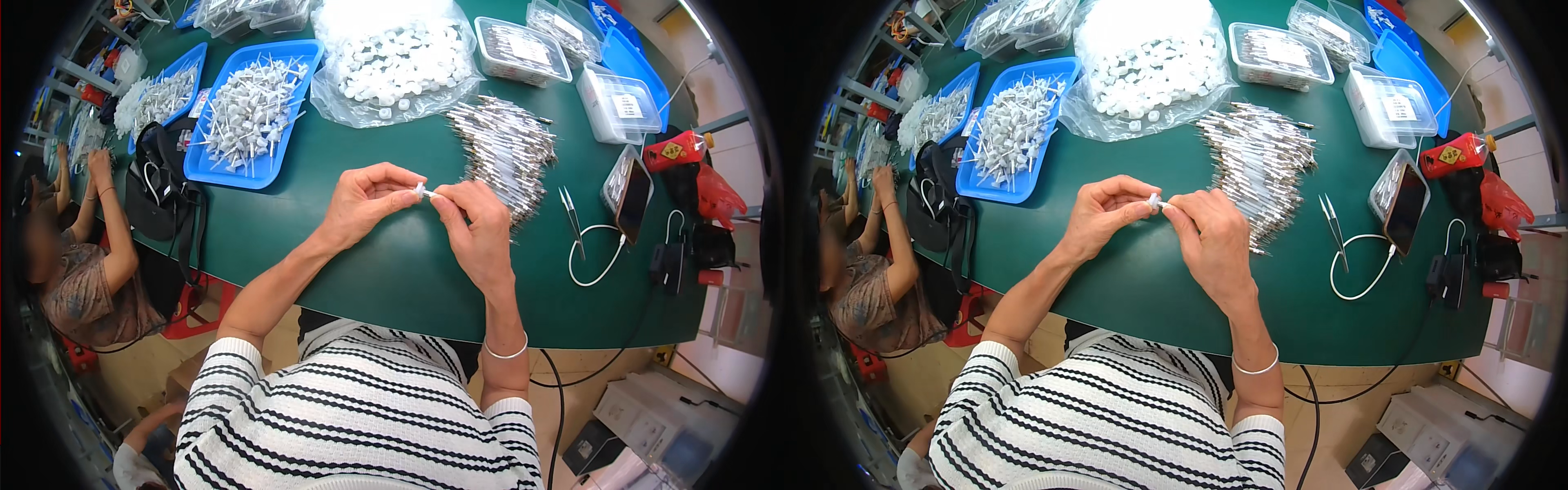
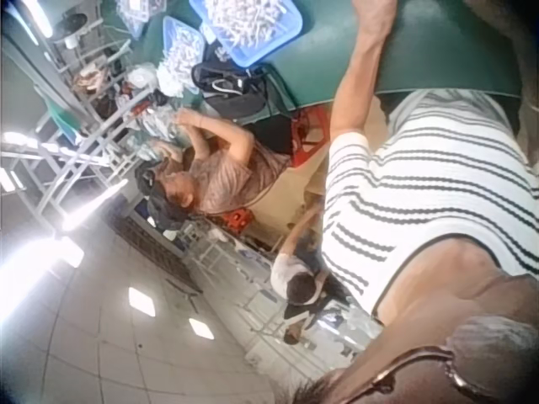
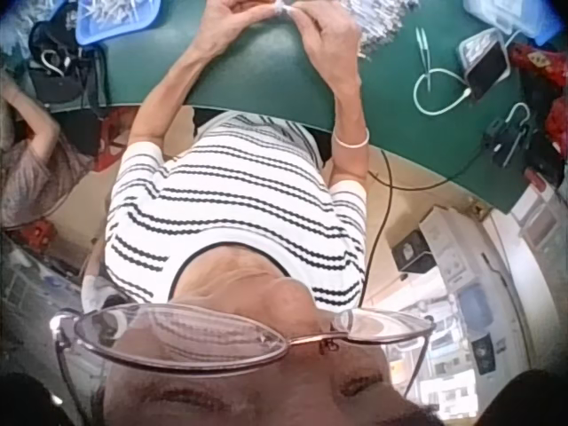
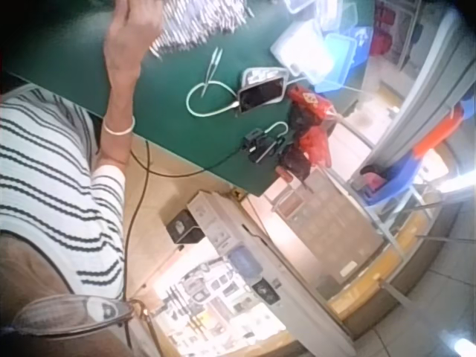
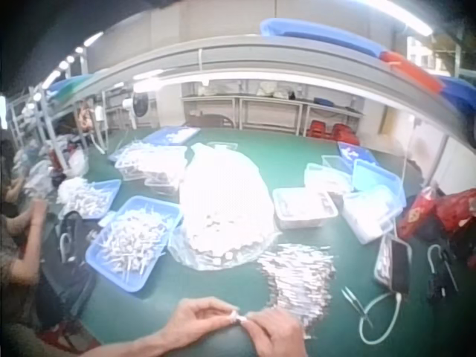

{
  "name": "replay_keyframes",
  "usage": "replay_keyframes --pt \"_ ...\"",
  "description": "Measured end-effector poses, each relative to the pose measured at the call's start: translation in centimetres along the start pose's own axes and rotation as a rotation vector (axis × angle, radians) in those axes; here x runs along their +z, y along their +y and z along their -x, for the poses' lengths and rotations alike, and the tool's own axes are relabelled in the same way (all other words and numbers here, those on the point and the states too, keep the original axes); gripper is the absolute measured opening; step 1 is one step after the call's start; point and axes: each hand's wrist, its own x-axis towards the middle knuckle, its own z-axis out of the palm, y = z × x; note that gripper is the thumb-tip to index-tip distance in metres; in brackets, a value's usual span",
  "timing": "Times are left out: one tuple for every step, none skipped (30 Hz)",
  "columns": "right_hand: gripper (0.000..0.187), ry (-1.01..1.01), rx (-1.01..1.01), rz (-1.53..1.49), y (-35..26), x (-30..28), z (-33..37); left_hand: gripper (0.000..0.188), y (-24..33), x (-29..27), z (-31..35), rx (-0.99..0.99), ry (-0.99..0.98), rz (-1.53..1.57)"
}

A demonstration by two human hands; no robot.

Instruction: The person sits at a green workbench and repeatedly assembles small white plastic caps onto metal rods. They pick up a cap, align it with a rod, and press it into place, then place the finished unit into a blue tray. The process is repetitive and involves handling small parts with both hands.

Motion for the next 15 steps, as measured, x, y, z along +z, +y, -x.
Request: replay_keyframes --pt "0.006 -0.001 0.017 -0.007 0.1 0.1 0.1 0.021 0.0 0.0 0.0 0.011 0.004 0.006" --pt "0.007 -0.024 0.079 -0.069 0.2 0.2 0.2 0.021 -0.1 0.1 0.1 0.022 0.008 0.012" --pt "0.008 -0.047 0.141 -0.132 0.2 0.3 0.3 0.02 -0.2 0.1 0.1 0.034 0.012 0.019" --pt "0.008 -0.071 0.204 -0.194 0.2 0.3 0.3 0.02 -0.3 0.1 0.1 0.043 0.005 0.025" --pt "0.009 -0.076 0.235 -0.223 0.1 0.3 0.4 0.02 -0.4 0.0 0.1 0.052 0.0 0.03" --pt "0.01 -0.082 0.265 -0.253 0.0 0.3 0.4 0.02 -0.4 0.0 0.1 0.061 -0.006 0.036" --pt "0.01 -0.087 0.296 -0.283 0.0 0.4 0.4 0.02 -0.4 0.0 0.1 0.054 -0.006 0.042" --pt "0.011 -0.052 0.242 -0.235 0.0 0.5 0.4 0.019 -0.3 0.0 0.1 0.047 -0.006 0.047" --pt "0.011 -0.017 0.188 -0.188 0.0 0.8 0.4 0.019 -0.2 0.0 0.1 0.039 -0.007 0.052" --pt "0.011 0.019 0.134 -0.14 0.0 1.0 0.5 0.019 -0.2 0.0 0.2 0.034 0.001 0.046" --pt "0.011 0.04 0.082 -0.094 0.1 1.2 0.5 0.018 -0.2 0.1 0.3 0.028 0.008 0.039" --pt "0.01 0.062 0.03 -0.047 0.2 1.4 0.4 0.017 -0.1 0.1 0.3 0.022 0.015 0.032" --pt "0.01 0.083 -0.021 0.0 0.3 1.5 0.4 0.016 -0.1 0.2 0.4 0.02 0.025 0.037" --pt "0.01 0.08 -0.032 -0.002 0.5 1.5 0.4 0.015 0.0 0.4 0.4 0.019 0.037 0.042" --pt "0.009 0.077 -0.043 -0.005 0.6 1.5 0.5 0.014 0.2 0.5 0.4 0.017 0.048 0.048"
